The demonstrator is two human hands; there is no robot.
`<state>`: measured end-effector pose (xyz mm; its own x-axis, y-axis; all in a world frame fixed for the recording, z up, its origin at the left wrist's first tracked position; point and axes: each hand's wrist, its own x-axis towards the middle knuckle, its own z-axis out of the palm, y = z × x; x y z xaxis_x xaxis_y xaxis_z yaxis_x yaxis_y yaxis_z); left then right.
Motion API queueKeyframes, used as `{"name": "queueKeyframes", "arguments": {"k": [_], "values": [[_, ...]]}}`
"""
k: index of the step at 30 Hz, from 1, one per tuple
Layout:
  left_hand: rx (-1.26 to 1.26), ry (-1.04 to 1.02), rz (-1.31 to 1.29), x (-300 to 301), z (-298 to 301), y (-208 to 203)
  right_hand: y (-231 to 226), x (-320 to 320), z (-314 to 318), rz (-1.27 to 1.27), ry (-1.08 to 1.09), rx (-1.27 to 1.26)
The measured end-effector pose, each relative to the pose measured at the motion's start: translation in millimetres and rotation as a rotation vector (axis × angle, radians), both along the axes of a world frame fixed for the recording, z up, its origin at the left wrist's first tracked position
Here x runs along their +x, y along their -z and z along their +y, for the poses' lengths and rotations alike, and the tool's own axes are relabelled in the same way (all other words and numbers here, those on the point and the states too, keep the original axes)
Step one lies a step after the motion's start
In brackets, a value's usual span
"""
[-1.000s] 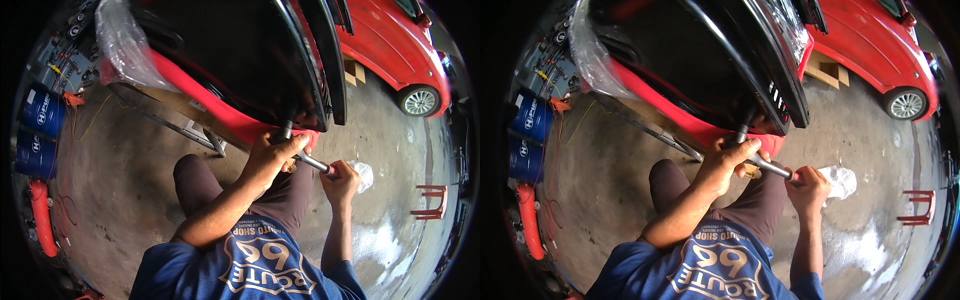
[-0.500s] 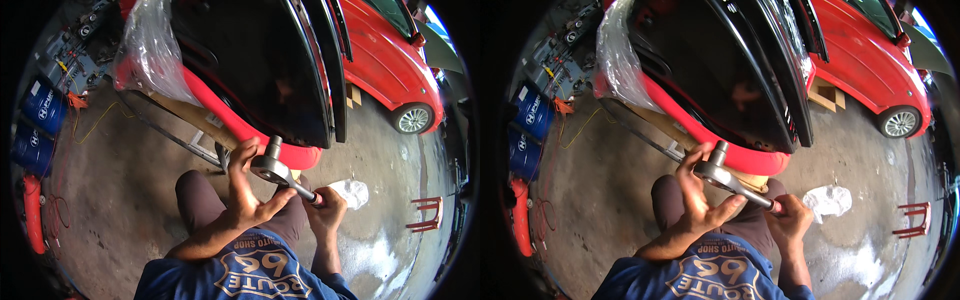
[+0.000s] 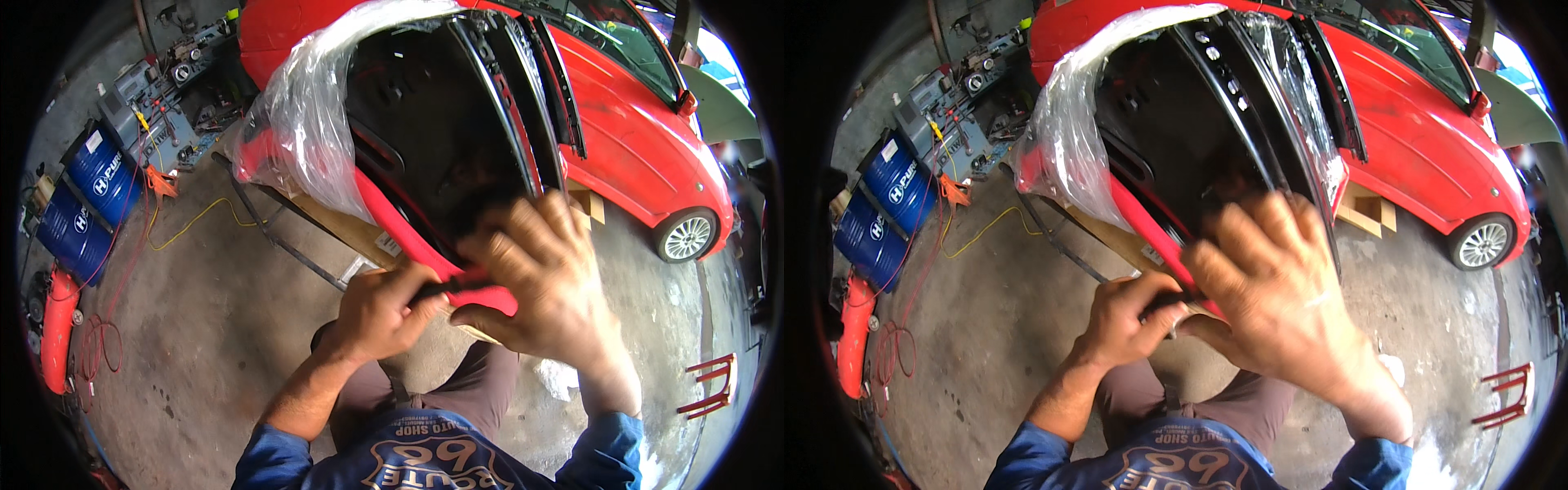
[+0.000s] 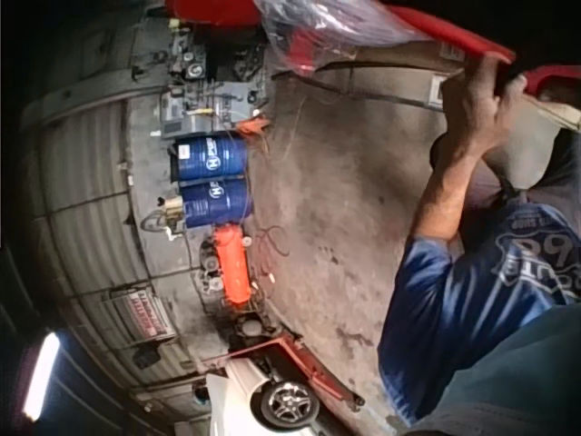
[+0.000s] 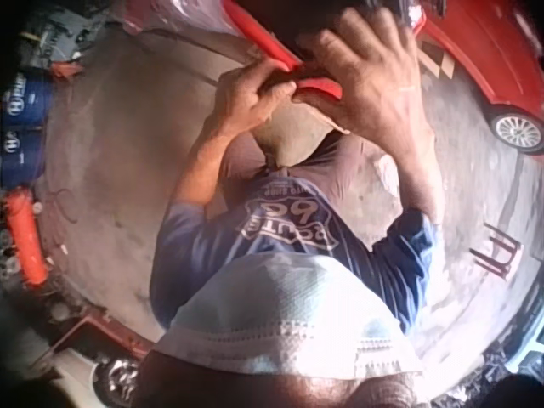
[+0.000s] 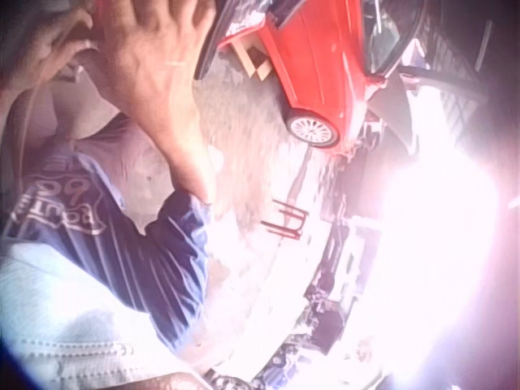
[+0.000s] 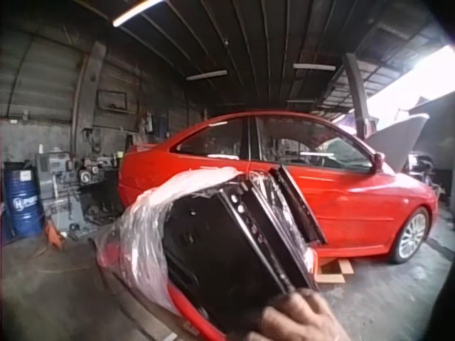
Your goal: The person uses a ratchet to tighten bolts on a black car part resting on a red bumper. They then remove protective plastic wrap from the part and place it on the hood of a red car. The person walks around the garage, picks up a hammer, and removes bubble wrap from another car part.
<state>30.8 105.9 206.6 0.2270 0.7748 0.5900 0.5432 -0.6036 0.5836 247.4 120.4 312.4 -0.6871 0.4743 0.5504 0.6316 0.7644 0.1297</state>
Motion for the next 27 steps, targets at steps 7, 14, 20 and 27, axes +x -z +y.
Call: {"name": "queueKeyframes", "arguments": {"k": [7, 14, 20, 27], "values": [[0.006, 0.019, -1.235, -49.7, 52.5, -87.8, -93.6, -36.1, 104.7, 0.503, -0.101, 0.228], [0.112, 0.018, -1.111, -51.2, 105.2, -150.2, -88.7, -64.2, 149.8, 0.422, -0.083, 0.257], [0.068, -0.001, -1.18, -41.4, 125.4, -148.3, -88.1, -60.2, 143.0, 0.412, -0.075, 0.255], [0.186, -0.103, -1.077, -35.7, 134.9, -147.2, -85.6, -58.8, 142.0, 0.447, -0.142, 0.217]]}}
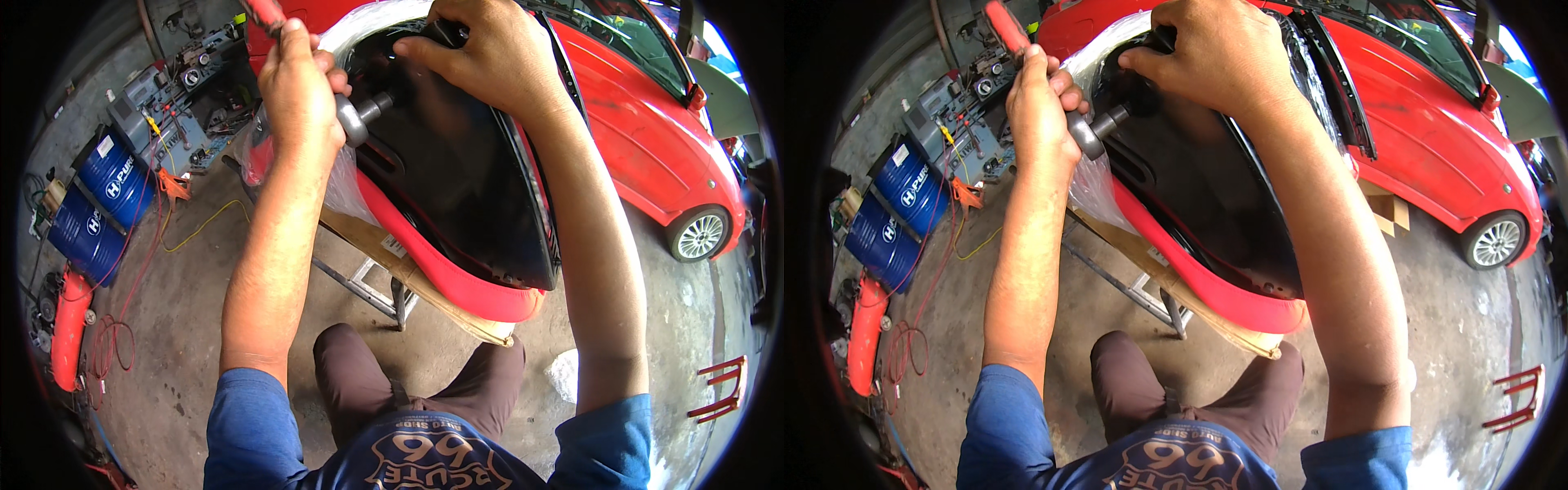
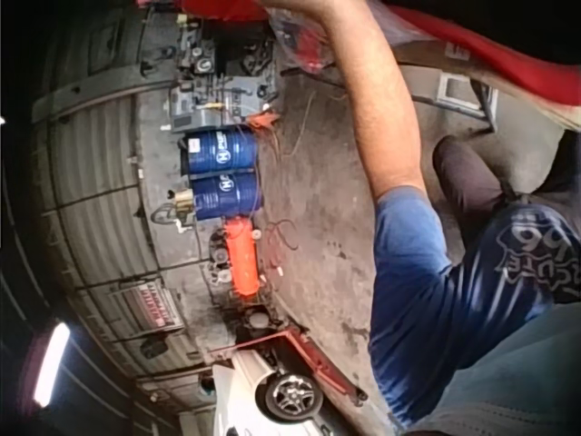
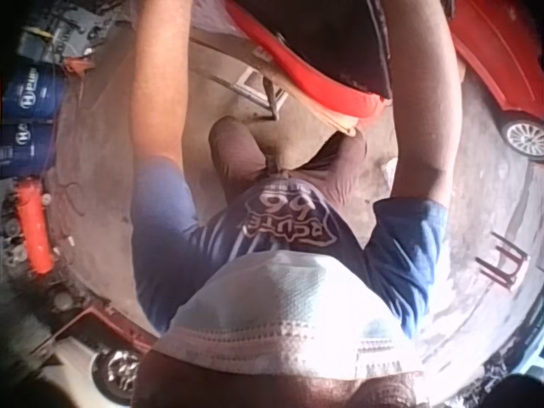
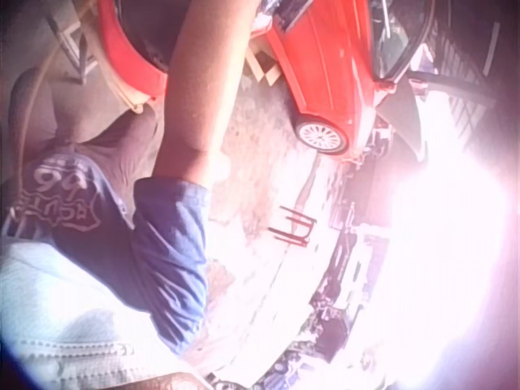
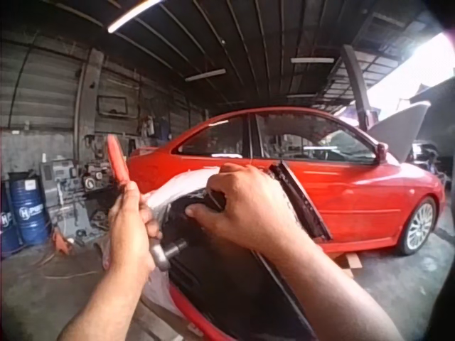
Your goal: The person uses a ratchet to tighten bolts on a black car part resting on a red bumper. They then remove protective plastic wrap from the part and place it on the hood of a red car. The person walks around the garage, picks up a hammer, and removes bubble wrap from another car part.
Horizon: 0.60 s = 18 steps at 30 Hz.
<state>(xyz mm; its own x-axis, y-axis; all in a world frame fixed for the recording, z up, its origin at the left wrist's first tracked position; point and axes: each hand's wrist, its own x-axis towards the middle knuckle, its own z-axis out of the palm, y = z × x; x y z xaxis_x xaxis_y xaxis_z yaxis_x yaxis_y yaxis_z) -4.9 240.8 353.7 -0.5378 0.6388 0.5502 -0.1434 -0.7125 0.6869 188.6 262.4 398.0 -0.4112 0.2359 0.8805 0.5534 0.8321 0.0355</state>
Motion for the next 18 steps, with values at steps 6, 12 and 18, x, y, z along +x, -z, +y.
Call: {"name": "queueKeyframes", "arguments": {"k": [6, 12, 18], "values": [[0.097, 0.019, 0.665, 22.3, -25.8, -18.8, -5.1, 7.1, 1.2, 0.373, -0.474, -0.623], [0.553, -0.411, 1.094, 37.8, -19.1, -12.5, -9.6, 22.5, 11.7, 0.321, -0.642, -0.826], [0.506, -0.307, 1.024, 37.9, -14.3, -2.3, -3.6, 21.7, 18.2, 0.147, -0.649, -0.643]]}}
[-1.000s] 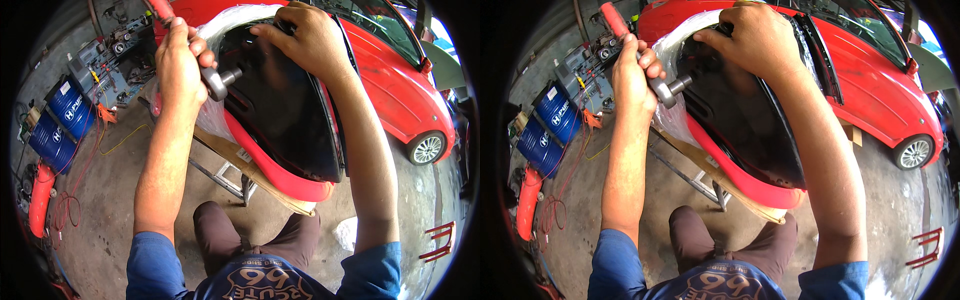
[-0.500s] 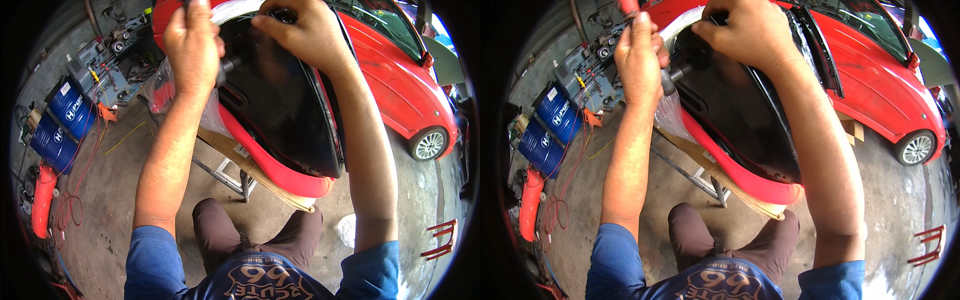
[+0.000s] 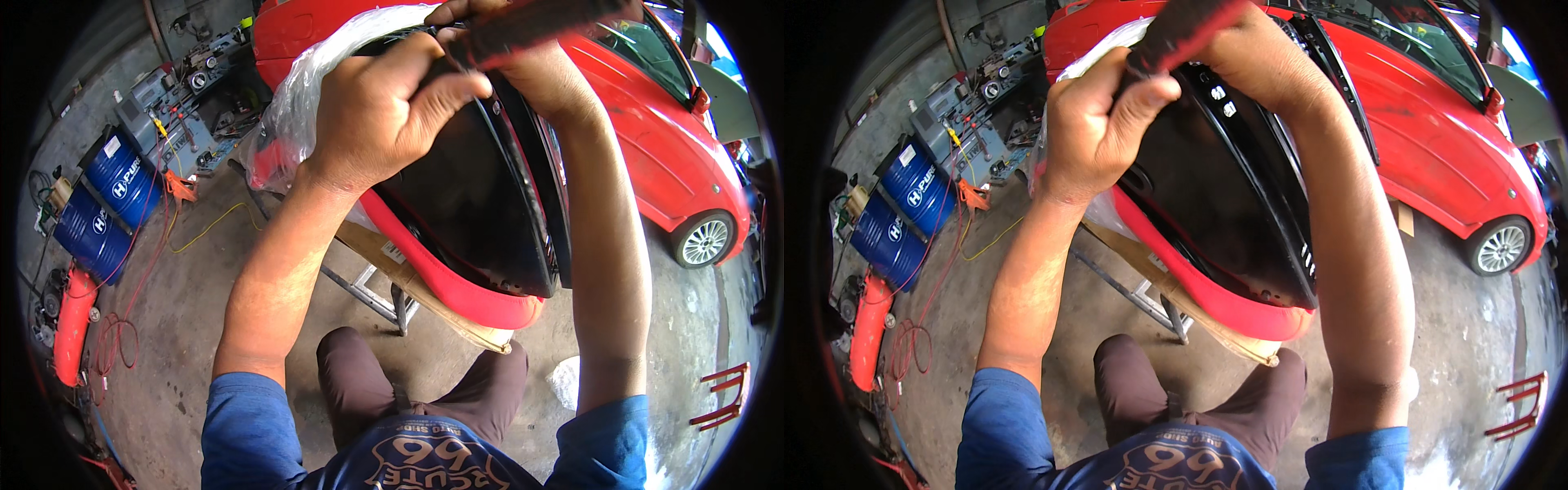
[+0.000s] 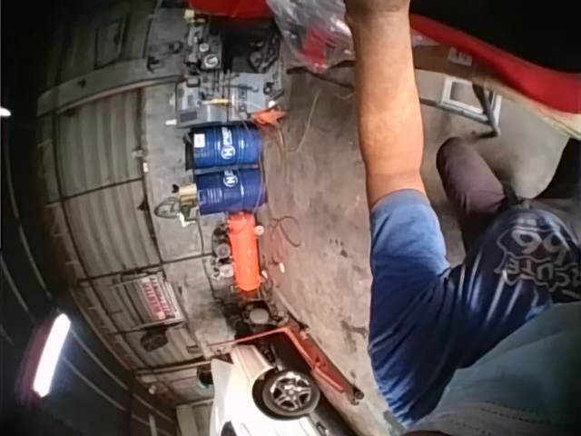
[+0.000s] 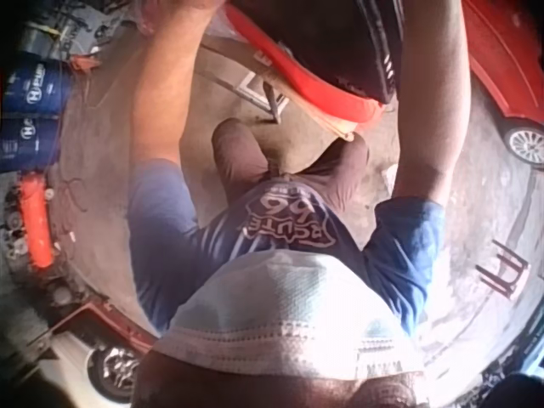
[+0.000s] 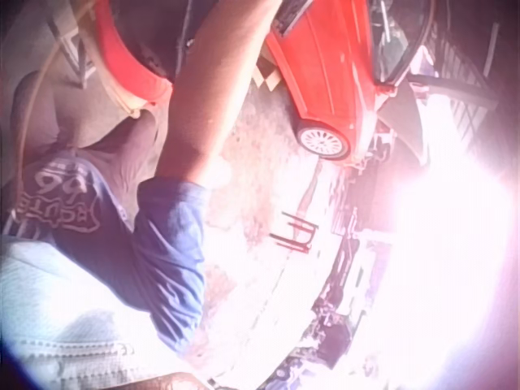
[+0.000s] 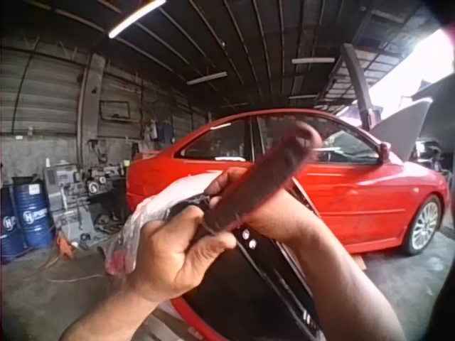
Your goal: The person uses a ratchet to tighten bolts on a black car part resting on a red bumper. They then remove protective plastic wrap from the part and place it on the hood of a red car. The person walks around the garage, picks up a hammer, and removes bubble wrap from another car part.
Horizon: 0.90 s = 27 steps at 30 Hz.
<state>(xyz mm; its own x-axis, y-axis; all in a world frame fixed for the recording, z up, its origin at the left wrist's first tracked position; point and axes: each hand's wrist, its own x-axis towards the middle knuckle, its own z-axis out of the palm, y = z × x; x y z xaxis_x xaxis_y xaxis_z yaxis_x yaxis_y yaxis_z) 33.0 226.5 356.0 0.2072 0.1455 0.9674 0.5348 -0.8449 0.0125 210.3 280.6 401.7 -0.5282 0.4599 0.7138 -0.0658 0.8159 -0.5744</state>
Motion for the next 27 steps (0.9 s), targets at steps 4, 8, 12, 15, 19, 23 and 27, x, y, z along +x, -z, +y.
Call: {"name": "queueKeyframes", "arguments": {"k": [4, 8, 12, 15, 19, 23, 27], "values": [[-0.389, 0.149, -0.723, -5.5, 2.3, -12.1, 2.9, -1.9, -2.6, 0.038, 0.083, -0.181], [-0.503, 0.217, -0.944, -20.1, 8.2, -17.7, 3.3, -3.3, -1.9, 0.066, 0.125, -0.181], [-0.375, 0.14, -0.662, -18.4, 7.3, -8.2, 3.0, -3.5, 0.3, 0.126, -0.008, -0.213], [-0.262, -0.046, -0.451, -6.6, 3.2, -5.1, 2.8, 0.3, 0.0, 0.131, 0.003, -0.308], [0.008, -0.102, -0.193, 3.9, 4.5, -8.9, 3.4, 3.5, 1.4, 0.226, -0.092, -0.378], [-0.439, 0.235, -0.835, -11.8, 7.2, -15.8, 5.8, 1.5, 8.0, 0.161, 0.008, -0.052], [-0.485, 0.186, -0.907, -20.7, 6.2, -17.2, 9.1, 2.0, 13.4, 0.164, -0.008, -0.037]]}}
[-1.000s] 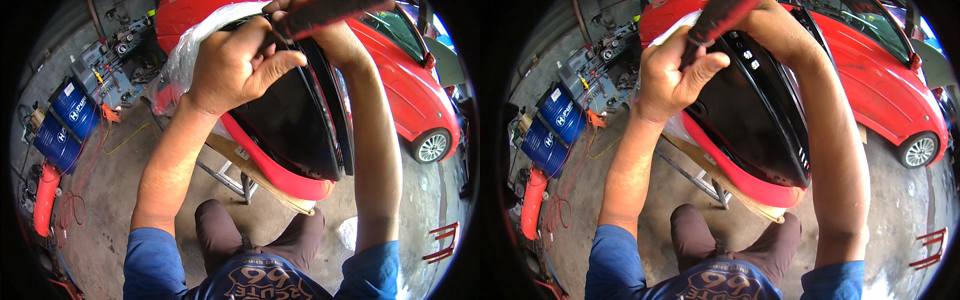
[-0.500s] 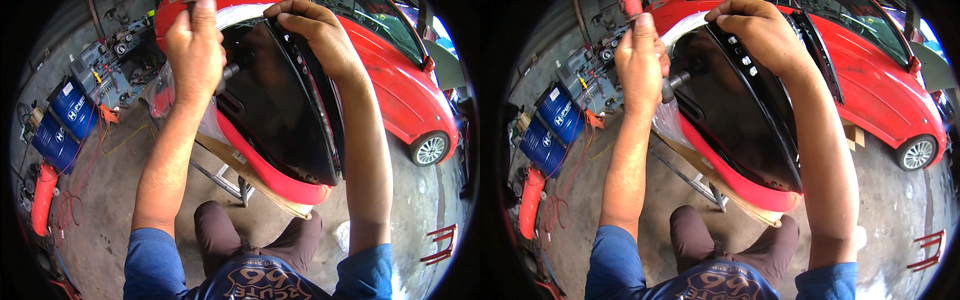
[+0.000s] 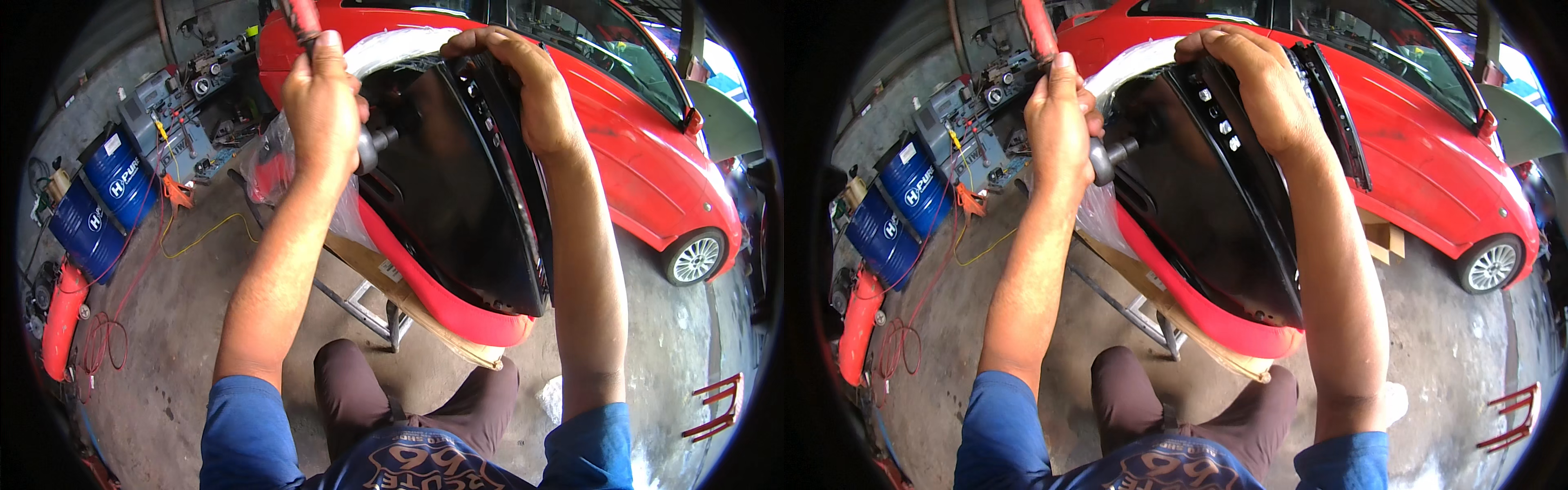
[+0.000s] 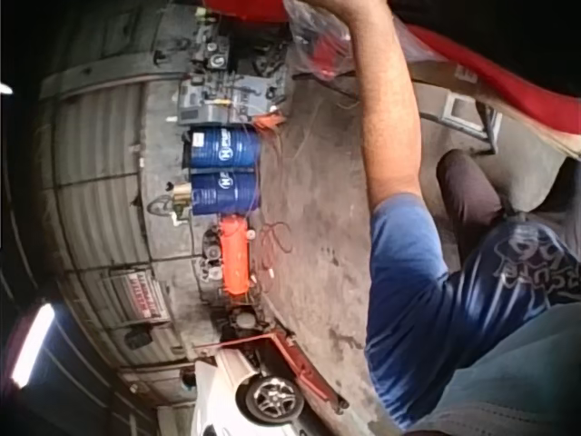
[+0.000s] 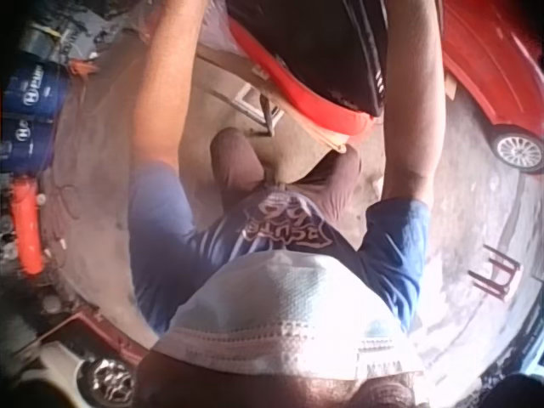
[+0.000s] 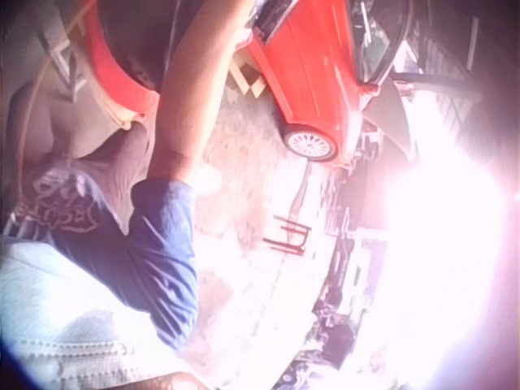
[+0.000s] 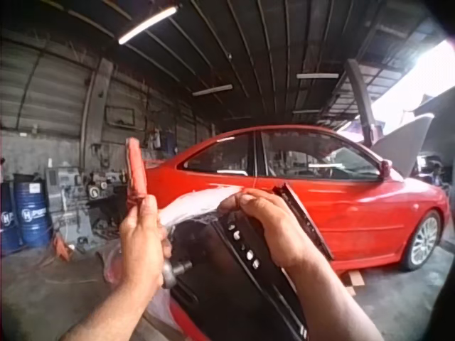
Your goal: The person uses a ratchet to tighten bolts on a black car part resting on a red bumper. They then remove protective plastic wrap from the part and place it on the hood of a red car. The person walks around the garage, picks up a hammer, and removes bubble wrap from another car part.
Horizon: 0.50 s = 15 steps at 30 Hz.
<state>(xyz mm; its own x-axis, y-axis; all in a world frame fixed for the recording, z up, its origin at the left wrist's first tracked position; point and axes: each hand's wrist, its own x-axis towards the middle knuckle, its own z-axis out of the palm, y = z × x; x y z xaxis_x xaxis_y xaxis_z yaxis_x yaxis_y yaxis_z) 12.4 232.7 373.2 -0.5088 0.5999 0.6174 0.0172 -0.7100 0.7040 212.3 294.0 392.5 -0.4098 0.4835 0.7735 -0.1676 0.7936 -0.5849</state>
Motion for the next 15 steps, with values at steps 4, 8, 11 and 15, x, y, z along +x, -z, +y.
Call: {"name": "queueKeyframes", "arguments": {"k": [4, 8, 11, 15], "values": [[0.225, -0.269, 0.515, 15.4, -2.1, 1.4, 1.3, 0.3, 2.6, 0.078, -0.102, -0.103], [0.487, -0.425, 1.384, 27.4, -19.0, 15.1, 1.3, -0.4, 1.3, 0.119, -0.119, -0.135], [0.516, -0.408, 1.384, 29.0, -25.0, 18.0, 1.1, -1.2, -2.0, 0.129, -0.108, -0.17], [0.205, -0.144, 0.613, 28.1, -11.8, 2.9, 1.5, -2.7, -4.2, 0.152, -0.078, -0.115]]}}
